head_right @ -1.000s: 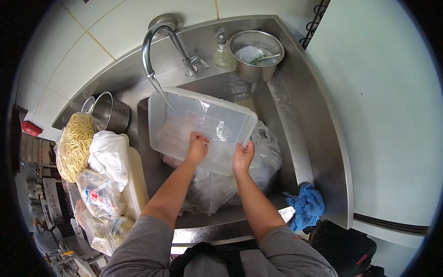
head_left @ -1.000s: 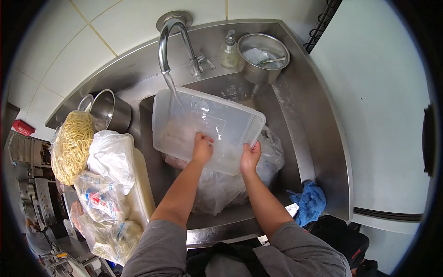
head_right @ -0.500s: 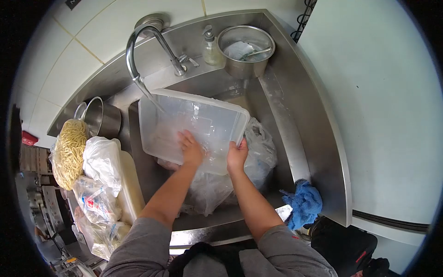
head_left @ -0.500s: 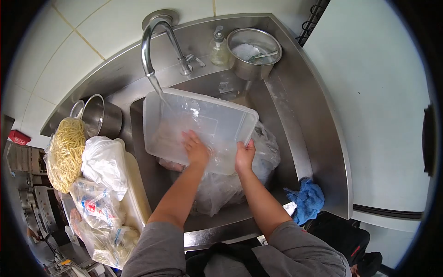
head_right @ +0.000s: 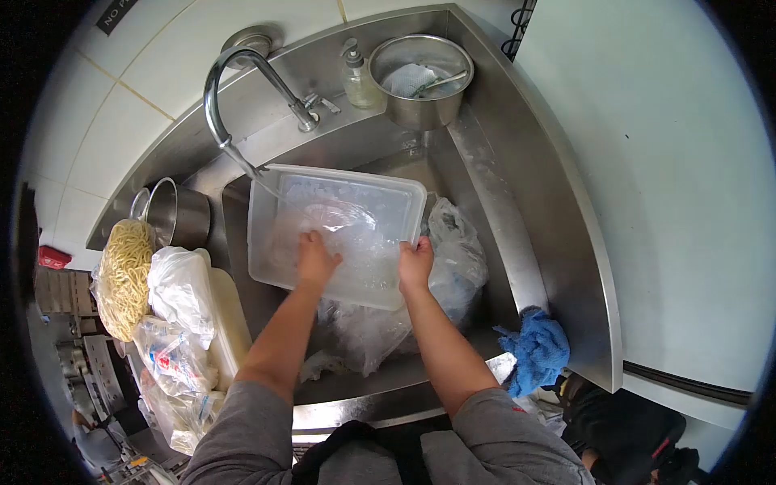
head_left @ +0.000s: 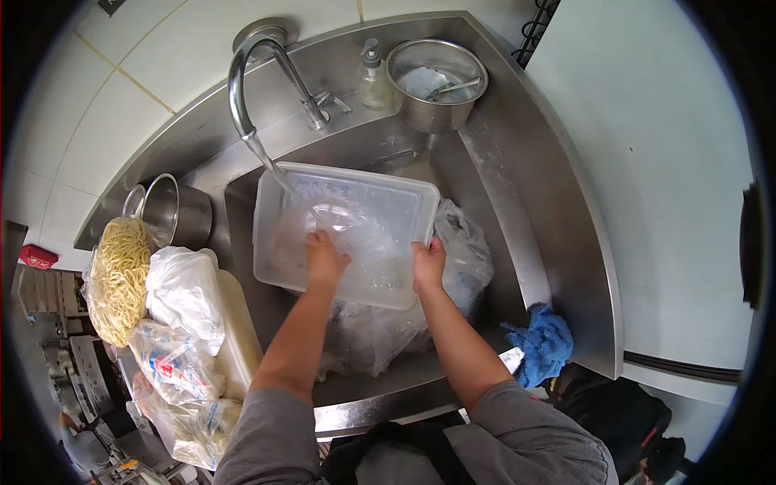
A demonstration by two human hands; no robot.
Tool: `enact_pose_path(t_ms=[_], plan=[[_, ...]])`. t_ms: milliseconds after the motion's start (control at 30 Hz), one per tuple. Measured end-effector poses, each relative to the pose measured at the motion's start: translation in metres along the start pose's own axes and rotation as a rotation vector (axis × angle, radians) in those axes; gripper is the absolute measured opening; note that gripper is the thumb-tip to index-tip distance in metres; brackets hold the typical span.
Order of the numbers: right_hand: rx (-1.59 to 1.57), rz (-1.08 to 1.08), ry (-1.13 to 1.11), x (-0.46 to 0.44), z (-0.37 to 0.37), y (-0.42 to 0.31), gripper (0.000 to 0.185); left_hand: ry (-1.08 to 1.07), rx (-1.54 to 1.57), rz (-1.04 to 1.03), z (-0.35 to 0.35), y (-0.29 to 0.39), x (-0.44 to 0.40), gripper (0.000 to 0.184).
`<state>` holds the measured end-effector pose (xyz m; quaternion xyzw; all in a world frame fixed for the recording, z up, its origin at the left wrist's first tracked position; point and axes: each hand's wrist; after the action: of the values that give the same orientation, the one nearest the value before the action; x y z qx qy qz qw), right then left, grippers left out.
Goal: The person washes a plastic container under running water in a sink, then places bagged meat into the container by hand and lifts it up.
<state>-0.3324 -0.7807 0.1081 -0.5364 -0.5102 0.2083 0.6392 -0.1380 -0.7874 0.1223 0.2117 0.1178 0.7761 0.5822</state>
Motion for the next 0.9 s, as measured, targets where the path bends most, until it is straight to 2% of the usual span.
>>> enact_pose_path(t_ms=[33,100,200,267,333,367,433,467,533,567,633,667,700,767,800,833,900], plan=[[-0.005,-0.001,-0.002,0.000,-0.001,0.004,0.007,0.003,-0.005,0.000,-0.023,-0.006,0.003,0.062],[-0.033,-0.004,0.010,-0.002,-0.001,0.009,0.008,-0.109,-0.255,-0.375,-0.093,-0.016,0.009,0.063],[0.004,0.033,0.040,0.003,-0.001,0.002,0.009,-0.157,-0.241,-0.417,-0.097,-0.023,-0.006,0.062],[0.000,0.036,0.037,0.003,-0.001,0.002,0.009,-0.104,-0.245,-0.262,-0.009,0.001,-0.001,0.056],[-0.010,0.036,0.041,0.004,-0.003,0.000,0.010,0.139,-0.157,-0.116,0.003,-0.034,-0.028,0.055],[-0.009,0.035,0.050,0.006,-0.004,-0.002,0.010,0.135,-0.156,-0.121,-0.005,-0.034,-0.032,0.055],[-0.004,0.030,0.059,0.007,-0.003,-0.001,0.010,0.448,0.001,0.297,-0.015,-0.019,-0.029,0.055],[0.003,0.035,0.055,0.007,-0.003,-0.001,0.010,0.447,0.001,0.298,-0.027,-0.011,-0.030,0.055],[0.010,0.046,0.056,0.005,-0.003,-0.001,0.010,0.303,0.046,-0.332,-0.045,0.011,-0.034,0.057],[0.010,0.053,0.049,0.006,-0.003,0.000,0.009,0.301,0.050,-0.333,-0.046,0.012,-0.038,0.057],[0.018,0.065,0.045,0.007,-0.002,0.001,0.008,0.074,-0.073,-0.541,-0.007,0.043,-0.039,0.063],[0.052,0.072,0.051,0.006,-0.003,0.002,0.008,0.156,-0.039,-0.427,-0.017,0.031,-0.056,0.072],[0.086,0.075,0.059,0.006,-0.002,0.003,0.010,0.152,-0.034,-0.432,-0.028,0.035,-0.064,0.072],[0.094,0.094,0.067,0.008,-0.002,0.004,0.011,0.462,-0.026,-0.078,-0.047,0.049,-0.066,0.082],[0.098,0.122,0.062,0.008,-0.003,0.004,0.012,0.302,-0.185,-0.087,-0.053,0.065,-0.054,0.079],[0.101,0.124,0.062,0.008,-0.003,0.003,0.012,0.303,-0.182,-0.086,-0.064,0.072,-0.042,0.079],[0.126,0.113,0.039,0.004,-0.002,0.006,0.016,0.167,-0.404,-0.725,-0.084,0.077,-0.023,0.076]])
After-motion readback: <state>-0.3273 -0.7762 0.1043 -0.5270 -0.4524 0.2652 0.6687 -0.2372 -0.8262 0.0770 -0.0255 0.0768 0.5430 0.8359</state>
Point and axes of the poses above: each hand's wrist, its own x-axis away from the middle knuckle, its own z-axis out of the back of the hand, y = z × x, and after that the axes turned 6 degrees about x, right-handed
